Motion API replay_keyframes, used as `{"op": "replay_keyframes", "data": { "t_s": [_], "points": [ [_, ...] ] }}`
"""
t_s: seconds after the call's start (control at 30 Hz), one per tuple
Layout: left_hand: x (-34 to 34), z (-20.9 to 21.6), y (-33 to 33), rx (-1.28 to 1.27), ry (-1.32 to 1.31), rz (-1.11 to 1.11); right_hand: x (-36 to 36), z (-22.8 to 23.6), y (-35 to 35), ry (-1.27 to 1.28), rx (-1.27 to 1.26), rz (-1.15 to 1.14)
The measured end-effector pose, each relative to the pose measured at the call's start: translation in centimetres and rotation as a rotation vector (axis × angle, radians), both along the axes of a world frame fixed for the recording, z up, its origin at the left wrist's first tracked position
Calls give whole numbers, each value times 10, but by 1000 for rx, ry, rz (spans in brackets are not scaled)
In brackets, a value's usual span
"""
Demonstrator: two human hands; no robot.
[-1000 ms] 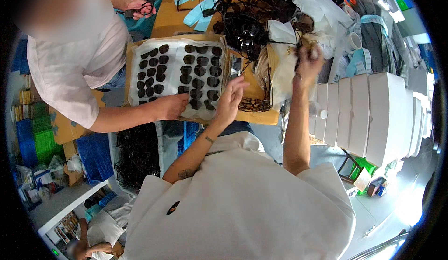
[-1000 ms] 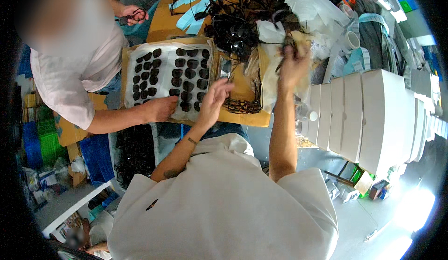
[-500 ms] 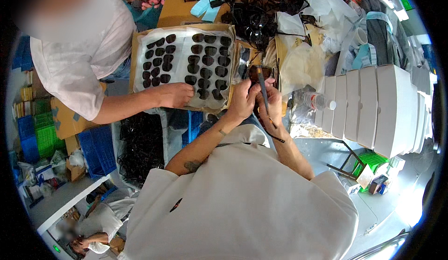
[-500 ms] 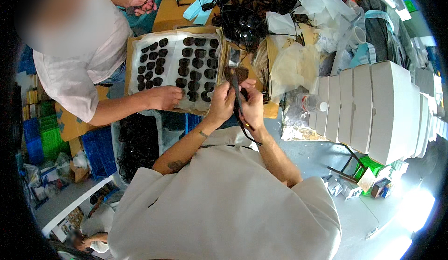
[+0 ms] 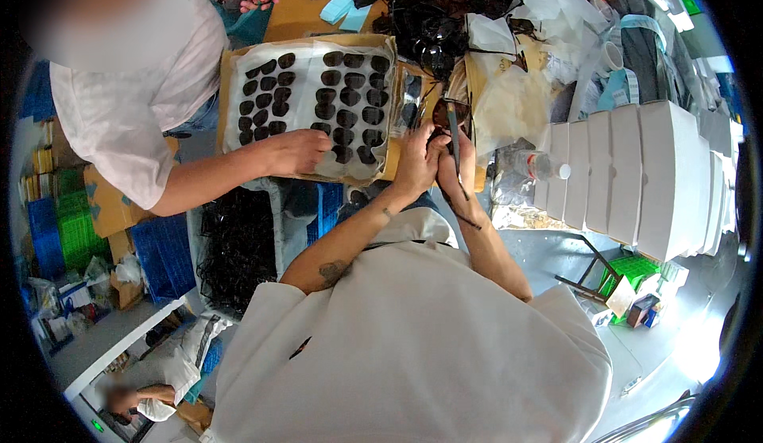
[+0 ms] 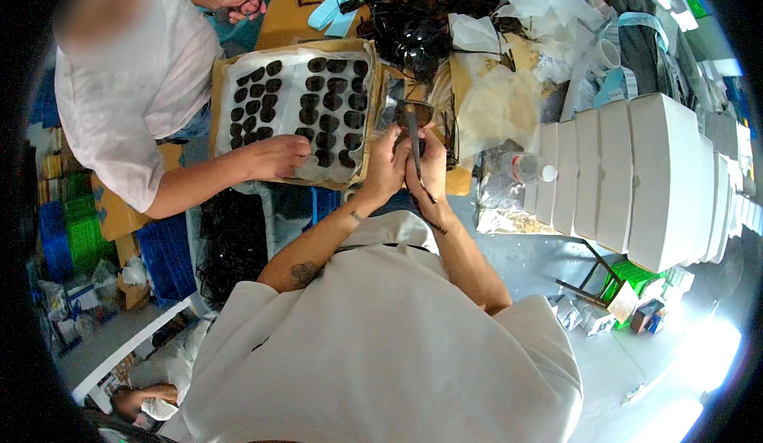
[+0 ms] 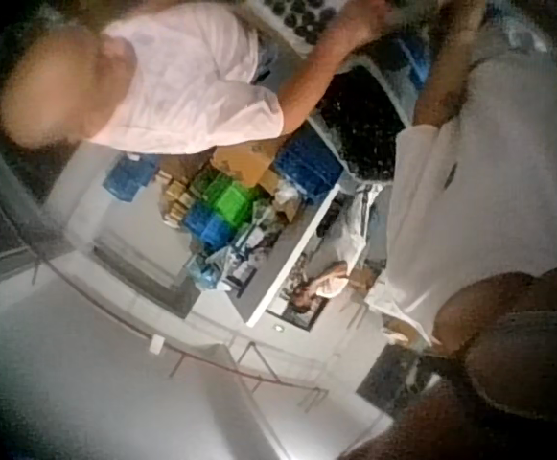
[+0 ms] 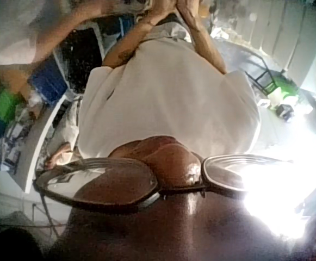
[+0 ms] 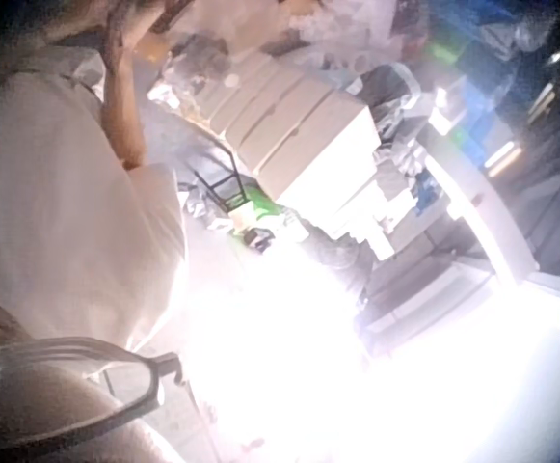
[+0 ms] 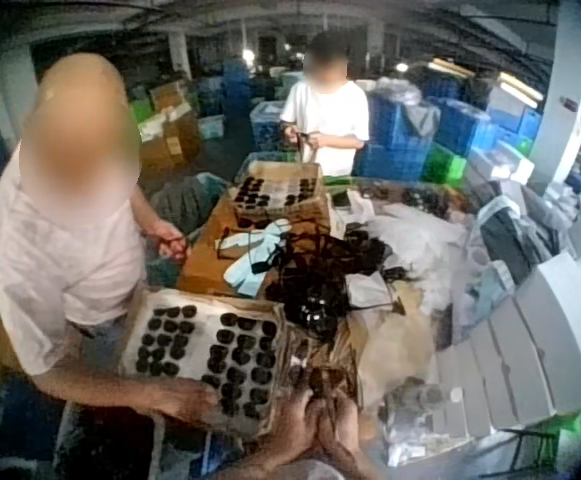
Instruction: The person assembles sunglasses by inserting lenses into frames and placing them into a tray. They repeatedly pick up frames and lenses, fit them together, and arrange the completed units in a cardboard tray lined with foam.
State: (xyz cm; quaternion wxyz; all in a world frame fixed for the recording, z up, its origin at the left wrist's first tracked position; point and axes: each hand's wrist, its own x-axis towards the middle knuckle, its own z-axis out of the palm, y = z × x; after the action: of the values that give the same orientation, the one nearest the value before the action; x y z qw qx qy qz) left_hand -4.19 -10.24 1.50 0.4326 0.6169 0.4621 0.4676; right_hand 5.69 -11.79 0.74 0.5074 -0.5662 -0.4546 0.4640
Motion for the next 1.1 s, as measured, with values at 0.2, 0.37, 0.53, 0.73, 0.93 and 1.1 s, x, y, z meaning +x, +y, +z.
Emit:
{"op": "replay_keyframes", "data": {
  "t_s": [0.2,0.37,0.53,0.73,0.93,1.1],
  "points": [
    [20,-17,18,-208,-402,-95,30,1,9,480,-249,-35],
    [28,3,14,-293,-615,-76,37,19,11,588,-228,18],
    [3,33,17,-170,-573,16,28,25,14,890,-115,2],
    [-99,31,-28,-599,-804,-241,2,9,34,106,14,16],
    [-165,71,-54,-480,228,42,-61,2,53,-19,-18,296],
    [-210,61,-13,9,908,-190,-101,-5,67,-36,-83,341]
  ]
}}
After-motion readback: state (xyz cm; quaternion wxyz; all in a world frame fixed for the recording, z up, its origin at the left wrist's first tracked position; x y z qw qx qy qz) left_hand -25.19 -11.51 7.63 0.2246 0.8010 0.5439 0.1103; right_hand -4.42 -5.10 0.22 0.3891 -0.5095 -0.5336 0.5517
